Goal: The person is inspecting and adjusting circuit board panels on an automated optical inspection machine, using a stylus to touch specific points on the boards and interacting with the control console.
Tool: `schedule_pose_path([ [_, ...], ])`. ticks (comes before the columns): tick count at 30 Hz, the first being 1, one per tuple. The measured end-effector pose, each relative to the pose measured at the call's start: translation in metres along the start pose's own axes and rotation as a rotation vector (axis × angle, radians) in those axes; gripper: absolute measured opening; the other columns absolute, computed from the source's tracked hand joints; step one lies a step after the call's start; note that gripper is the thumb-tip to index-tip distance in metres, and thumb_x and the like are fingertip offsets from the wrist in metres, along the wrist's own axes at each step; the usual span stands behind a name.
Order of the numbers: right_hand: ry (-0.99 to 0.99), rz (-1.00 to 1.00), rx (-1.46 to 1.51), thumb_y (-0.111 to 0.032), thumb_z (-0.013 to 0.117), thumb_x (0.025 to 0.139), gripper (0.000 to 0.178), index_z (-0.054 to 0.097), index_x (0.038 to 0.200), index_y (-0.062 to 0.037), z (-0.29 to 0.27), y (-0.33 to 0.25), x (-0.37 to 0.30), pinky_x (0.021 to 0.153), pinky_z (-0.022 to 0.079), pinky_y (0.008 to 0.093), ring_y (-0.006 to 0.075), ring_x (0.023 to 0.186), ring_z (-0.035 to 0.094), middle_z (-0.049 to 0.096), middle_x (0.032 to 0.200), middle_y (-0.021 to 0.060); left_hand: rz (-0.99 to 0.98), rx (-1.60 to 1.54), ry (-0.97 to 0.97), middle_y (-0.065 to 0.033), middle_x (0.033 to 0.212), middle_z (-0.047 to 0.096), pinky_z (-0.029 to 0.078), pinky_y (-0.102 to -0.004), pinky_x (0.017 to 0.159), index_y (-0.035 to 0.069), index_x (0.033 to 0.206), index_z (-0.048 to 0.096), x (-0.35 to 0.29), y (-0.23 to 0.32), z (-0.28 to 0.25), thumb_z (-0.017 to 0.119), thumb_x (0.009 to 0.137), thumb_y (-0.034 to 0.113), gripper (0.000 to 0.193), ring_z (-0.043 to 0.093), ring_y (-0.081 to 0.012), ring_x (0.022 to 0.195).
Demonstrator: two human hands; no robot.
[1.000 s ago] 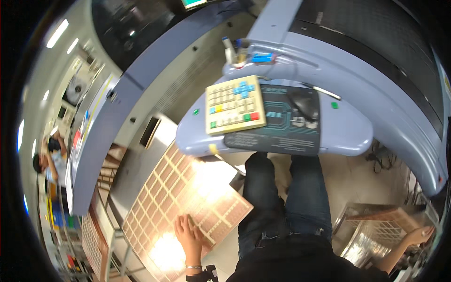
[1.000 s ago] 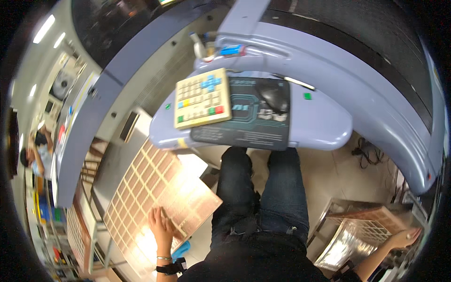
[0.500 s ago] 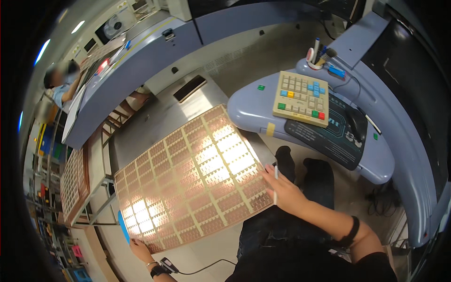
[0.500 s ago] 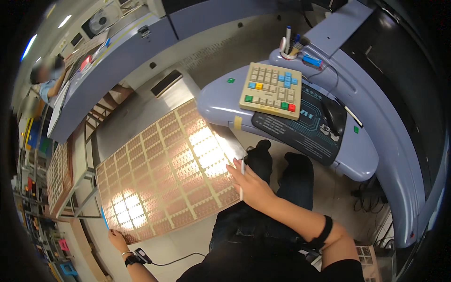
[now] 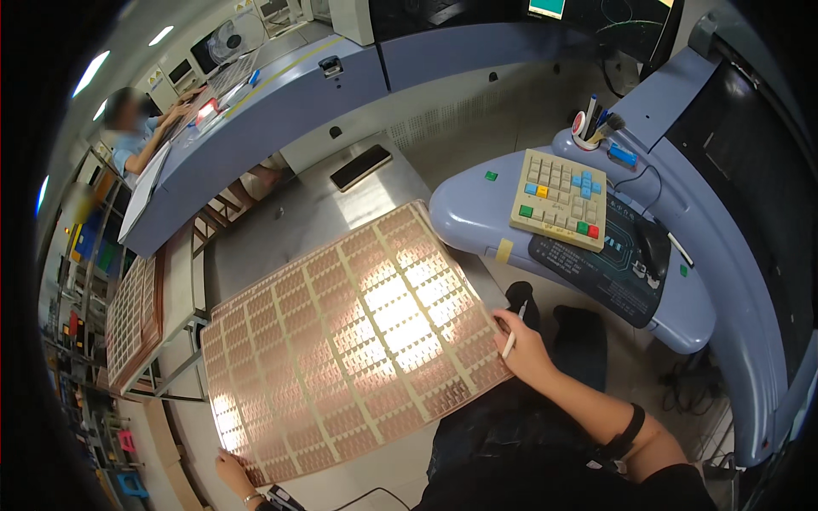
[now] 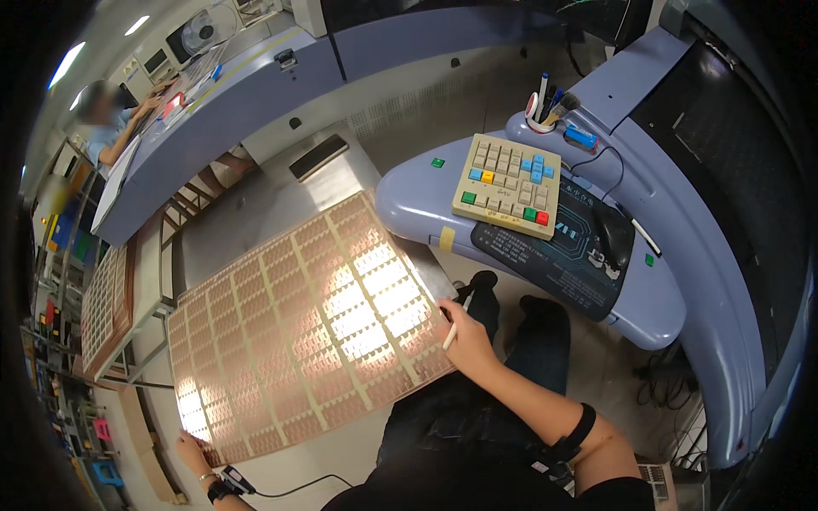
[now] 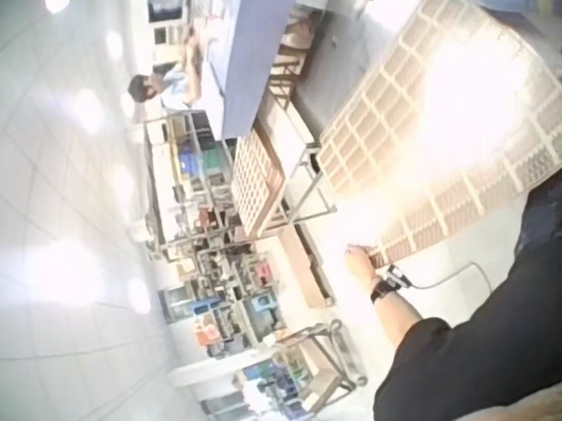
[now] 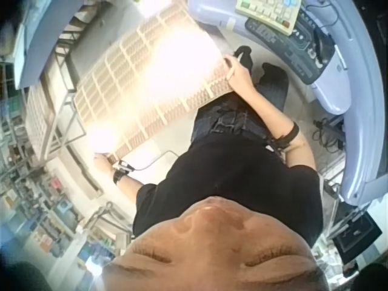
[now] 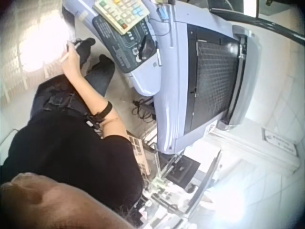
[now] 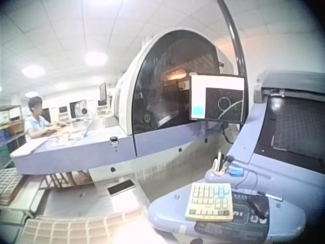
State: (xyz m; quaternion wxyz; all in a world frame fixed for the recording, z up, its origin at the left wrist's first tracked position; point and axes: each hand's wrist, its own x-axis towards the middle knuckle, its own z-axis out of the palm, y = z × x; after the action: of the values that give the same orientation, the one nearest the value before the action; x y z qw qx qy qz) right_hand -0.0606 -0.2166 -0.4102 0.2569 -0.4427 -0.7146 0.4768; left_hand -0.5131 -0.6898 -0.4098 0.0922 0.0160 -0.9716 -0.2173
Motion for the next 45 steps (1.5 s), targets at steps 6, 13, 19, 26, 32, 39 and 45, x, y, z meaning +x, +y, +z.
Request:
schedule_pose_path([
  [6, -0.149, -0.062, -0.067, -0.013, 0.061, 0.091, 0.032, 0.062, 0.122, -0.0044, -0.014, -0.039, -0.005, 0.084, 0.053, 0.0335, 0.0251, 0.098, 0.07, 0.07, 0.105, 0.0195, -0.111, 0.003, -0.277, -0.0197, 0.088, 0.067, 0.051, -0.0345, 0.063, -0.004, 0.095, 0.064, 0.003, -0.039, -0.003, 0.038, 0.103, 0.033, 0.046, 0.066, -0.0245, 0.075],
  [13, -0.377, 0.008, 0.291, -0.023, 0.065, 0.095, 0.038, 0.059, 0.128, -0.0063, -0.034, -0.082, -0.011, 0.077, 0.05, 0.0281, 0.013, 0.086, 0.063, 0.067, 0.091, 0.0073, 0.083, -0.559, -0.443, -0.02, 0.102, 0.065, 0.048, -0.0356, 0.077, -0.002, 0.107, 0.063, 0.008, 0.113, 0.039, 0.043, 0.101, 0.024, 0.033, 0.062, -0.0281, 0.091],
  [19, -0.076, -0.289, 0.157, -0.025, 0.06, 0.097, 0.02, 0.058, 0.1, -0.006, -0.146, -0.097, -0.014, 0.073, 0.045, 0.0294, 0.0122, 0.08, 0.052, 0.056, 0.085, 0.004, 0.248, -1.004, -0.591, -0.0202, 0.114, 0.063, 0.045, -0.0364, 0.089, -0.001, 0.117, 0.061, -0.014, 0.269, 0.004, 0.047, 0.099, 0.016, 0.028, 0.059, -0.0313, 0.105],
  [26, 0.913, -0.407, 0.519, -0.014, 0.055, 0.098, 0.013, 0.058, 0.086, -0.0101, -0.365, -0.063, -0.087, 0.057, 0.043, 0.02, 0.0049, 0.063, 0.052, 0.056, 0.071, -0.0035, 0.37, -1.519, -0.714, -0.0205, 0.127, 0.061, 0.042, -0.0375, 0.103, 0.001, 0.128, 0.059, -0.137, 0.42, -0.088, 0.052, 0.097, 0.007, 0.032, 0.055, -0.0349, 0.121],
  [32, 1.523, -0.462, 0.449, -0.022, 0.054, 0.101, 0.027, 0.049, 0.075, -0.0124, -0.521, -0.001, -0.229, 0.061, 0.042, 0.0224, 0.0067, 0.066, 0.045, 0.044, 0.071, -0.0055, 1.295, -1.431, -1.118, -0.0169, 0.15, 0.039, 0.038, -0.0414, 0.109, 0.001, 0.149, 0.033, -0.301, 0.639, -0.116, 0.046, 0.101, 0.025, 0.055, 0.042, -0.0286, 0.136],
  [39, 1.698, -0.397, 0.291, -0.029, 0.058, 0.099, 0.029, 0.065, 0.115, -0.0059, -0.678, 0.092, -0.364, 0.08, 0.047, 0.0234, 0.0083, 0.09, 0.059, 0.064, 0.1, -0.0016, 2.159, -0.801, -0.925, -0.0165, 0.151, 0.039, 0.037, -0.0404, 0.11, 0.009, 0.137, 0.053, -0.474, 0.721, -0.1, 0.061, 0.093, 0.011, 0.045, 0.041, -0.0323, 0.138],
  [45, 1.695, -0.275, 0.261, -0.03, 0.059, 0.098, 0.026, 0.067, 0.11, -0.0081, -0.745, 0.11, -0.409, 0.066, 0.043, 0.0188, 0.0028, 0.076, 0.055, 0.061, 0.087, -0.0068, 2.42, -0.98, -0.8, -0.0171, 0.147, 0.043, 0.039, -0.0434, 0.108, 0.009, 0.134, 0.054, -0.601, 0.766, -0.067, 0.064, 0.089, 0.006, 0.047, 0.043, -0.0377, 0.134],
])
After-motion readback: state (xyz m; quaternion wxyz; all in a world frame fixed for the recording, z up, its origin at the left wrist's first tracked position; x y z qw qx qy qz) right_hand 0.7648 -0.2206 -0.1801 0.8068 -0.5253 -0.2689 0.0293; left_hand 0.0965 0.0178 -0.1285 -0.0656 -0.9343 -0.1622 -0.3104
